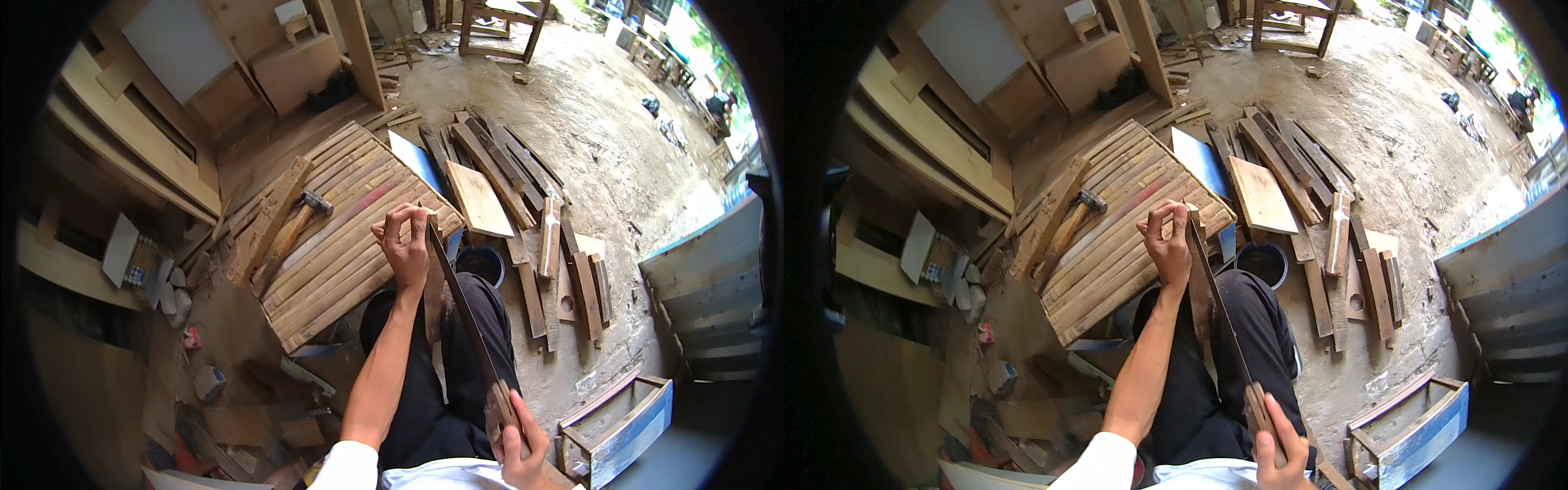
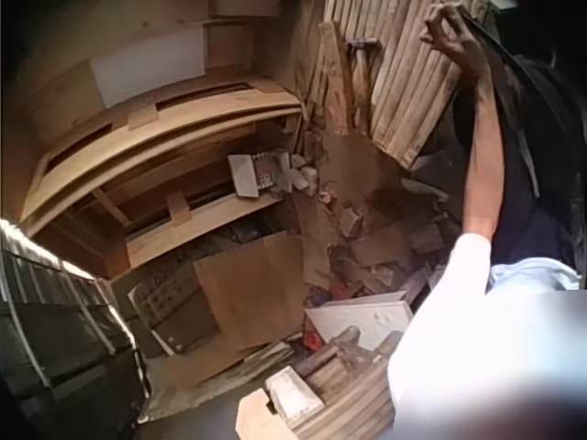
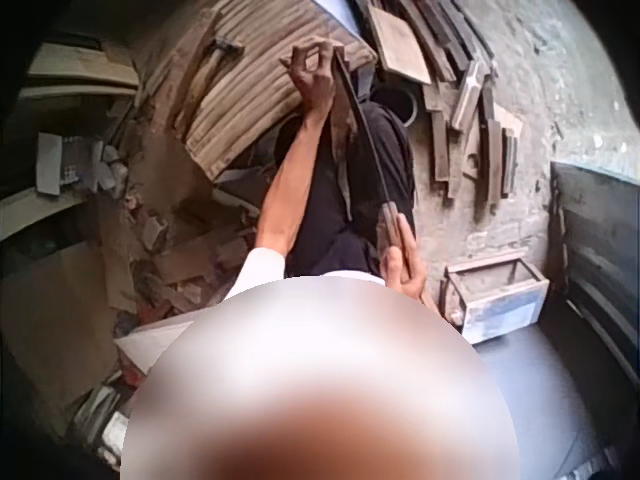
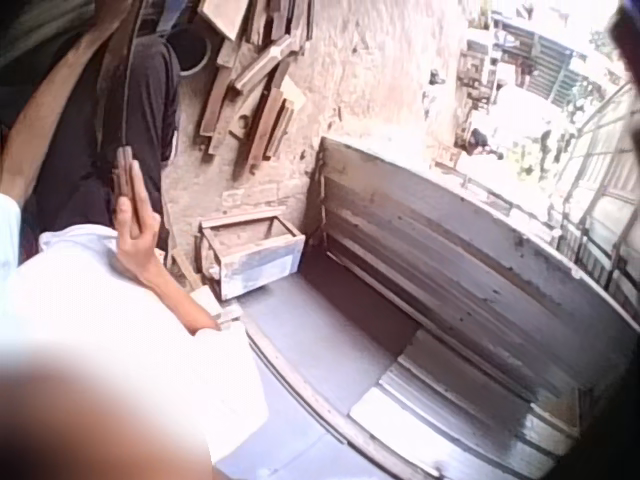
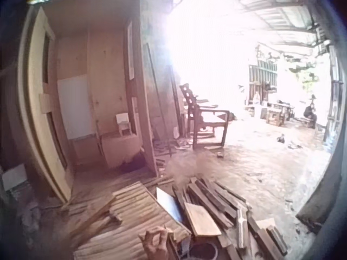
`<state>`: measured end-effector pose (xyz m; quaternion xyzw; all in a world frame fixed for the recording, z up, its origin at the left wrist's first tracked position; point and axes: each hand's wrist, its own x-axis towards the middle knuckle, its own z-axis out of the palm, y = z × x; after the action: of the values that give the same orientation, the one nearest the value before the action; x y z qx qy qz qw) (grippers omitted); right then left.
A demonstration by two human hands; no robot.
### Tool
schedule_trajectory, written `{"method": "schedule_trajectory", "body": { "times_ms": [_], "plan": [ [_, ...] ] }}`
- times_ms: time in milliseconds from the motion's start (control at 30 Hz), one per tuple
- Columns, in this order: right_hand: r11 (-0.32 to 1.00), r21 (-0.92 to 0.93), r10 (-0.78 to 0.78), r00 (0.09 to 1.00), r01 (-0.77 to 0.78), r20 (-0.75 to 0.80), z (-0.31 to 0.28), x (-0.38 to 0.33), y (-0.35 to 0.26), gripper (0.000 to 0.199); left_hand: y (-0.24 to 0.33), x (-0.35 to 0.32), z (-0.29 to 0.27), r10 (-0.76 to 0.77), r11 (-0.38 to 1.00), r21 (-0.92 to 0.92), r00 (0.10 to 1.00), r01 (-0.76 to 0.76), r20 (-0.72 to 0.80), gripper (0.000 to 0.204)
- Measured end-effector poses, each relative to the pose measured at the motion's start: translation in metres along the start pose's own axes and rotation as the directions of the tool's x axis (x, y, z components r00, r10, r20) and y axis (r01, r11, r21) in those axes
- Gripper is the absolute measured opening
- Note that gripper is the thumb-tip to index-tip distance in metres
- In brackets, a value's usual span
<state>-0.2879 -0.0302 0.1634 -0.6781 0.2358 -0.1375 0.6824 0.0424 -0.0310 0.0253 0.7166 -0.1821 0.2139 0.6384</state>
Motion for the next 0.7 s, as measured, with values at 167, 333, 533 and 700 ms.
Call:
{"method": "schedule_trajectory", "body": {
  "times_ms": [167,333,533,700],
  "plan": [
    [0.966,-0.081,-0.252,0.965,0.246,-0.067,0.038,0.127,0.016,0.042,0.003,0.002,0.001,-0.003,1.000,-0.017,1.000,0.003,-0.021,0.006],
    [0.970,-0.009,-0.244,0.967,0.244,-0.077,0.062,0.236,0.045,0.041,0.011,0.005,0.001,0.040,0.996,0.075,0.999,-0.039,-0.014,0.008],
    [0.987,0.044,-0.157,0.988,0.156,0.013,-0.001,0.020,0.016,0.046,0.001,0.000,0.003,0.003,1.000,0.026,0.999,-0.002,-0.041,0.006],
    [0.970,-0.008,-0.243,0.968,0.243,-0.067,0.026,0.089,0.022,0.043,0.000,0.002,0.003,-0.002,1.000,-0.009,1.000,0.002,-0.006,0.006]
  ]
}}
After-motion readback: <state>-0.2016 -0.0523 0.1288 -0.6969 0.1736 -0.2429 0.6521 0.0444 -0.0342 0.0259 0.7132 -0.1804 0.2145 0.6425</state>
